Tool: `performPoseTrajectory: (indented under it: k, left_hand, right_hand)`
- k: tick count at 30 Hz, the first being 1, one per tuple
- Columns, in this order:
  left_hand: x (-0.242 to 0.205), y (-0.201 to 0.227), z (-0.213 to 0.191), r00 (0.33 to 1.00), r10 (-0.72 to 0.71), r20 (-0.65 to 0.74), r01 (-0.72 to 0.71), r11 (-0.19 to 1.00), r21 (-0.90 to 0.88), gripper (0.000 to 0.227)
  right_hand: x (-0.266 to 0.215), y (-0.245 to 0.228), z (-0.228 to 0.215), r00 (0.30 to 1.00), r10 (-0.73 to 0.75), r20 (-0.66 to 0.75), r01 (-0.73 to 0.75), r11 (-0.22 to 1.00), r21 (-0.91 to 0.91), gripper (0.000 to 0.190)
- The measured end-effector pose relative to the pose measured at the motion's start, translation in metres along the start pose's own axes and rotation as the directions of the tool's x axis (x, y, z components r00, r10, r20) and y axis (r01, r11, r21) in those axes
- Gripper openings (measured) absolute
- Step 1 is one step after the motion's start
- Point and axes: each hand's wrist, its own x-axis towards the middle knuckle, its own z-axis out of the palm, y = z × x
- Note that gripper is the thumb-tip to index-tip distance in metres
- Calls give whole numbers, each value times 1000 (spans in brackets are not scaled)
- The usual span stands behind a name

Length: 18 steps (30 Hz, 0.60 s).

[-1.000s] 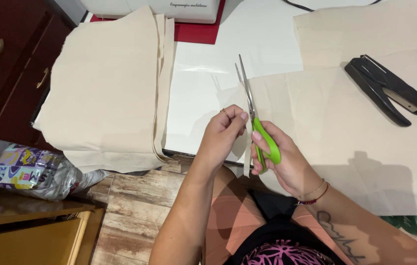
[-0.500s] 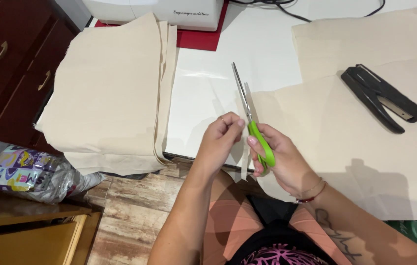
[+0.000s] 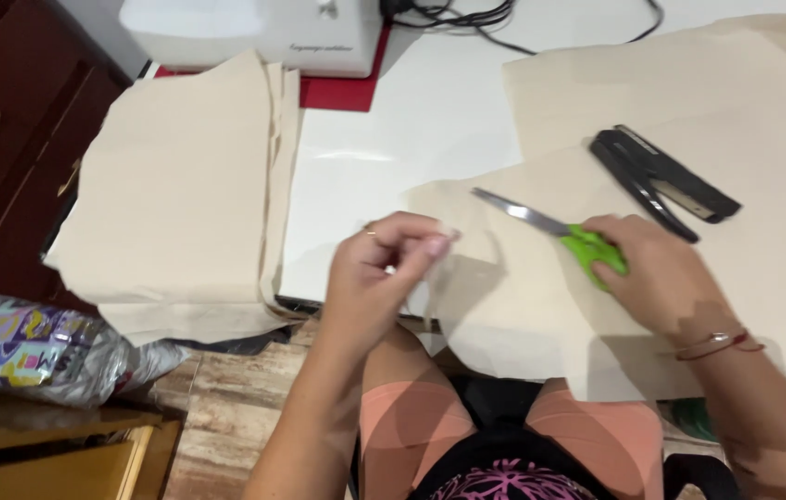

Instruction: The person uses green-handled scissors to cut a large piece of beige fabric on a white table. They repeatedly cut along straight lines, separating sections of the fabric and occasionally adjusting the material with their hands. A stapler and sewing machine are visible on the table but are not used.

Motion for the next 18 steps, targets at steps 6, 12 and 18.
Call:
performPoseTrajectory:
  k: [6, 12, 18]
  left_hand:
    - [3, 36, 83, 931, 78, 356, -108, 992, 63, 6]
    - [5, 17, 159, 812, 245, 530, -358, 926, 122, 6]
    - [11, -8, 197, 715, -43, 698, -69, 989, 132, 27]
  right_hand:
    - [-33, 21, -18, 928, -331, -169, 364, 903, 229, 46]
    - [-79, 66, -51, 869, -483, -108, 362, 470, 805, 10]
    - [-98, 192, -77, 820, -456, -346, 563, 533, 632, 12]
